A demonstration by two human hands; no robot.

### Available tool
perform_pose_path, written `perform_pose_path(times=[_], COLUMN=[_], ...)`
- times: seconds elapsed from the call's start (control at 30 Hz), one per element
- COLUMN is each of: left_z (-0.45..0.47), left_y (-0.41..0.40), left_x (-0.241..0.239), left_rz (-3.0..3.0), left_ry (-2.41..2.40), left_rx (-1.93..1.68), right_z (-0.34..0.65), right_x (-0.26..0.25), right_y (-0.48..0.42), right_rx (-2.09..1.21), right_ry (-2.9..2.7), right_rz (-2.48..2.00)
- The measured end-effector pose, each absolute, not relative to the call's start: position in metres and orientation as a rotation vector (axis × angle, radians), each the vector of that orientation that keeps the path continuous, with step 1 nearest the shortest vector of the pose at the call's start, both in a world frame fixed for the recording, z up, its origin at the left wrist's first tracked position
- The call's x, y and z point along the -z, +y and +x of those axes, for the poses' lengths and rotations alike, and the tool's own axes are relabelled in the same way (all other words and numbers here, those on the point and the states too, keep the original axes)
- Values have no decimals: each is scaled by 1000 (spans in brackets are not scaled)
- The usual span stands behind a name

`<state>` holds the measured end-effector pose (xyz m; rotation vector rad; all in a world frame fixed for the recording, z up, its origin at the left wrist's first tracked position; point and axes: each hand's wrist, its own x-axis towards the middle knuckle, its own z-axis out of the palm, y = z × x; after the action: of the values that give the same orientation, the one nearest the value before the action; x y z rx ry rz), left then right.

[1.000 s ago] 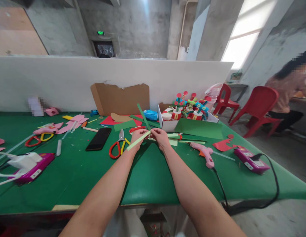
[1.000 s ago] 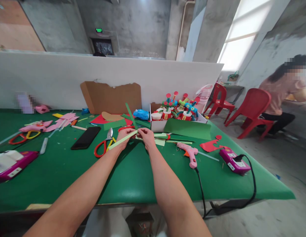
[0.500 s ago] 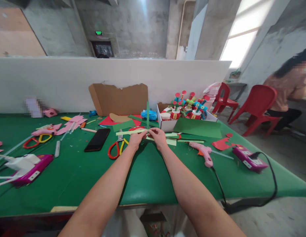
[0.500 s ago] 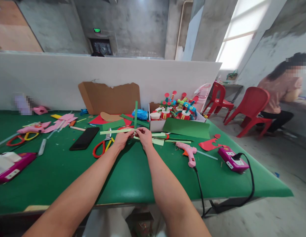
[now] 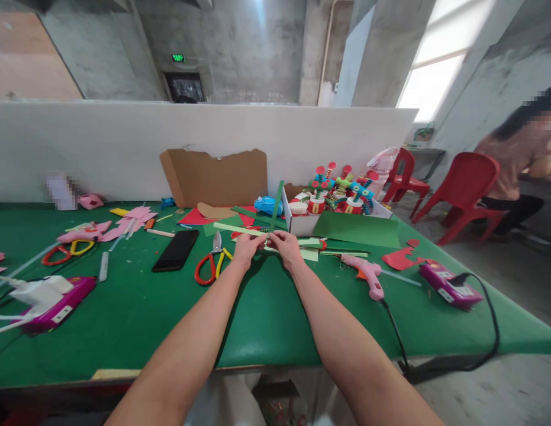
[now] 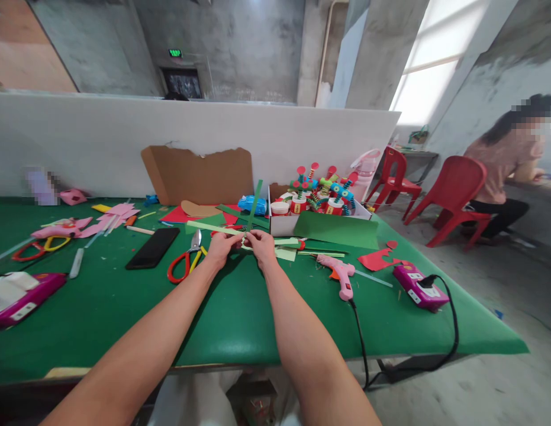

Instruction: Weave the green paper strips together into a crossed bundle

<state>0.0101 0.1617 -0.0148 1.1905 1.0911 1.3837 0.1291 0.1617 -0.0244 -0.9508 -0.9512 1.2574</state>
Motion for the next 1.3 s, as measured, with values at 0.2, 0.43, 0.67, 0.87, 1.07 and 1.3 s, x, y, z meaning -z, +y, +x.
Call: perform_pose_path(times=[0.2, 0.43, 0.67, 0.87, 1.07, 1.3], left_z=[9, 2, 11, 9, 7, 9], left_y=[163, 167, 161, 162, 162, 161], left_x=[14, 15, 14, 15, 15, 14], left_rz=[1092, 1034, 1152, 1182, 1188, 1150], left_ry=[1087, 1079, 983, 1004, 1042, 994], left_rx=[-1365, -1422, -1322, -1377, -1365, -1312], right_z=[127, 130, 125, 124, 126, 126], right_x=[24, 16, 15, 12, 13, 14], right_y=[160, 161, 155, 150, 152, 153], right_rx=[-1234, -1163, -1264, -1308, -1215, -1181], right_ry=[-941, -747, -849, -916, -918, -958], right_rz=[-964, -985, -889, -911, -967, -945])
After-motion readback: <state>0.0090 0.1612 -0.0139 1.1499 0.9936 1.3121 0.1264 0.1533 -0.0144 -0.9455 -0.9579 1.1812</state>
